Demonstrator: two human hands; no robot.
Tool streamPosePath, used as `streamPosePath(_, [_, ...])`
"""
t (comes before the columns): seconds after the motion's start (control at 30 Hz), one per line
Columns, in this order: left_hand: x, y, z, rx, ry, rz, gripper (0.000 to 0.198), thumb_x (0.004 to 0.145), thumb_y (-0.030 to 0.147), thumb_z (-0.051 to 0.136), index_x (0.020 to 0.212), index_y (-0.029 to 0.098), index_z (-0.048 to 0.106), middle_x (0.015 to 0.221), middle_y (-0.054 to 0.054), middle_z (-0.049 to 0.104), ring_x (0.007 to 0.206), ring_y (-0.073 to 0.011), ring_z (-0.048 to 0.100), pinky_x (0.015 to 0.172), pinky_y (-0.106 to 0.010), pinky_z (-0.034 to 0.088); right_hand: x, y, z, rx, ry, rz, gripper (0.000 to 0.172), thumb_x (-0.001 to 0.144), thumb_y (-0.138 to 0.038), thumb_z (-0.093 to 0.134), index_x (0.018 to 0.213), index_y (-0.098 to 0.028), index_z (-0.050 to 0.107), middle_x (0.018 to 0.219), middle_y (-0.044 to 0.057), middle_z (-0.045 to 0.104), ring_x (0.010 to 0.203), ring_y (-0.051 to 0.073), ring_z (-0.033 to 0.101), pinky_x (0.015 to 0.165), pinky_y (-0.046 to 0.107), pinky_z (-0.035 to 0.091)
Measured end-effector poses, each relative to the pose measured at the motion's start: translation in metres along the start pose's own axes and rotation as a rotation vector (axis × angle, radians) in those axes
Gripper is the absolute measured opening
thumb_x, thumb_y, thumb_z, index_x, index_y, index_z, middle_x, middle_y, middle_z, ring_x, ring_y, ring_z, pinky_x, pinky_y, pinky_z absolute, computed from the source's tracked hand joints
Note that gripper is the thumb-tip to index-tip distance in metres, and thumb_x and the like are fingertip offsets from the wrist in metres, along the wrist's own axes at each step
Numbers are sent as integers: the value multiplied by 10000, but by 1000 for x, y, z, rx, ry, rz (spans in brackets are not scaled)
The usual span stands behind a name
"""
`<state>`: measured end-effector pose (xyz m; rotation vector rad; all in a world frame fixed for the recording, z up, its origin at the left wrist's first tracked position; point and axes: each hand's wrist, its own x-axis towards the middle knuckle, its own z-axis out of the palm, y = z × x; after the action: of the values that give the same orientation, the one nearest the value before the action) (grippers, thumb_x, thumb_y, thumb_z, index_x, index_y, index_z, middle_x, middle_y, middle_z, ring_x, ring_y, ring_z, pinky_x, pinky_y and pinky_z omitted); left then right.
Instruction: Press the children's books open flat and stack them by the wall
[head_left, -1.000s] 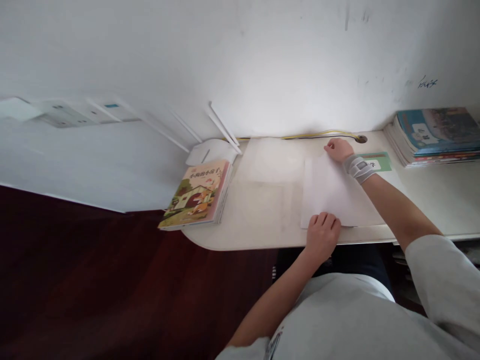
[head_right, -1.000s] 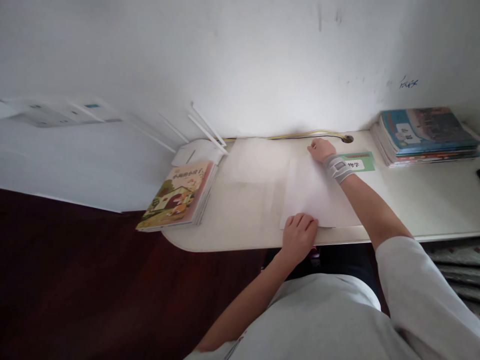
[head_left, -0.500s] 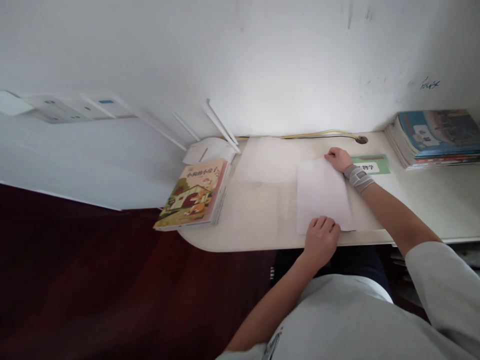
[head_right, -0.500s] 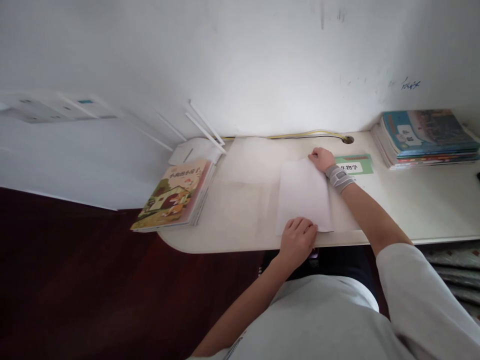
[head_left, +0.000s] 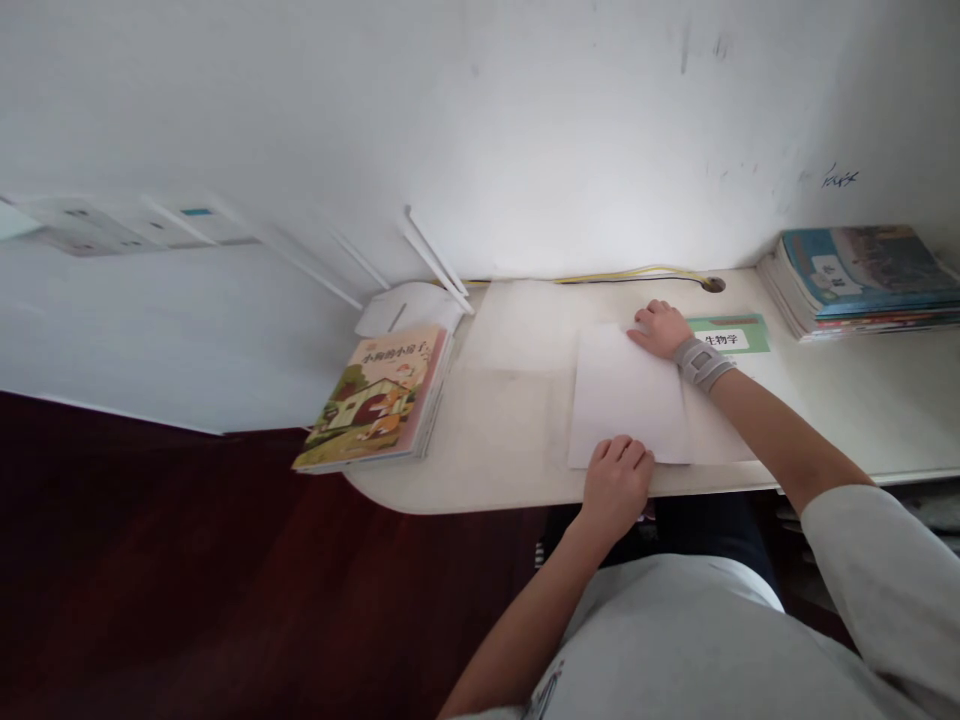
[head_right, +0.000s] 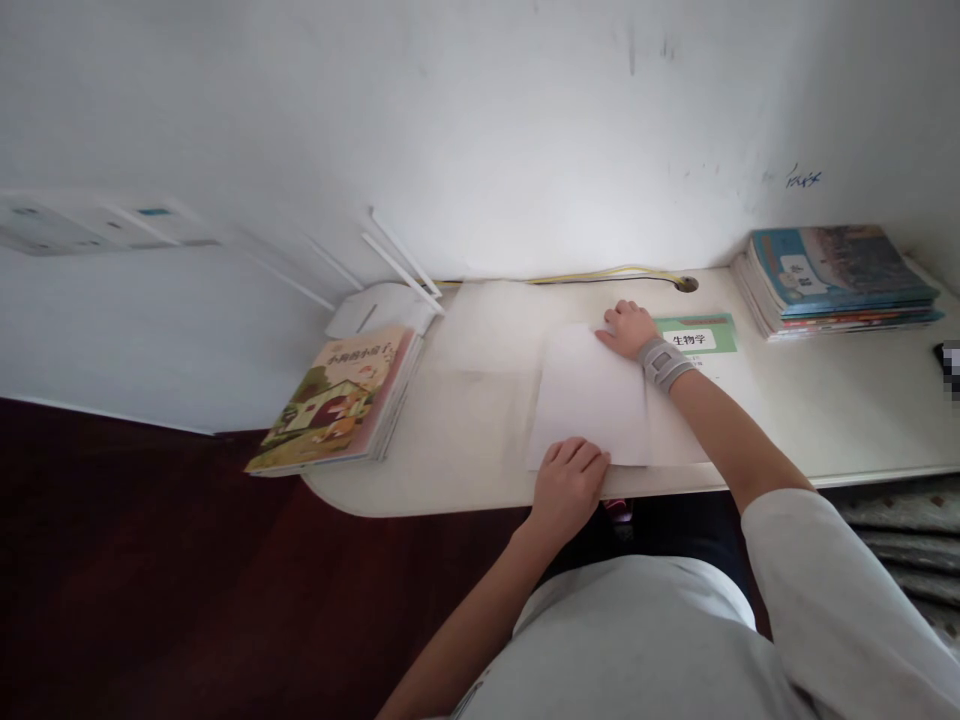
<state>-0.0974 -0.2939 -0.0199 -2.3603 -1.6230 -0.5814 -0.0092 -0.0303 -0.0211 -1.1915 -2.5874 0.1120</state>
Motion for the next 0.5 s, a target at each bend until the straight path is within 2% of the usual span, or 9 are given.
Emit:
streamPosePath(0.1, [-2, -1, -1, -49, 4, -25, 102, 848, 165, 534, 809, 183, 627, 764, -42, 621, 801, -185, 531, 720, -331, 402, 1, 3, 2, 50, 23, 3, 467, 885, -504, 412, 1077, -129, 615, 1070, 159, 574, 1009, 269, 519, 884, 390, 394])
streamPosePath(0.17, [-4, -10, -5, -115, 21, -70, 136, 876, 231, 509, 860, 195, 639, 833, -50, 643, 824, -178, 552, 743, -327, 423, 2, 7, 3, 143, 22, -40, 466, 910, -487, 370, 1114, -135, 596, 1068, 137, 588, 1016, 240, 532, 905, 362, 396])
streamPosePath(0.27, [-5, -38, -16, -104, 53, -295, 321, 885, 348, 482, 1129, 167, 583, 1110, -130, 619, 1001, -232, 559, 852, -375, 438, 1, 11, 3, 218, -13, -142, 503, 914, -507, 345, 1174, -138, 569, 1116, 130, 587, 1046, 221, 539, 936, 344, 394])
streamPosePath(0.33, [-2, -59, -22, -34, -12, -522, 527, 859, 375, 501, 1298, 89, 443, 1273, -216, 519, 1119, -316, 511, 911, -451, 415, 0, 10, 4, 192, -29, -184, 573, 892, -558, 356, 1221, -128, 545, 1168, 150, 570, 1079, 241, 529, 959, 367, 384])
streamPosePath(0.4, [3, -76, -24, -27, -142, -684, 650, 826, 343, 528, 1362, 29, 335, 1301, -262, 482, 1158, -374, 480, 929, -505, 394, -1, 8, 5, 149, -41, -200, 639, 874, -598, 358, 1276, -123, 507, 1224, 170, 548, 1134, 273, 501, 1010, 422, 336])
streamPosePath(0.47, [11, -89, -22, -127, -228, -754, 677, 795, 264, 536, 1388, 42, 296, 1261, -242, 521, 1165, -366, 480, 950, -503, 383, -1, 7, 5, 156, -43, -188, 683, 864, -627, 344, 1322, -134, 465, 1297, 178, 507, 1208, 297, 448, 1063, 484, 257])
streamPosePath(0.5, [14, -94, -20, -218, -230, -779, 681, 781, 227, 535, 1397, 72, 289, 1247, -217, 537, 1155, -339, 496, 960, -482, 387, 0, 8, 4, 200, -32, -168, 703, 859, -643, 329, 1340, -144, 445, 1335, 174, 480, 1245, 297, 416, 1081, 496, 227])
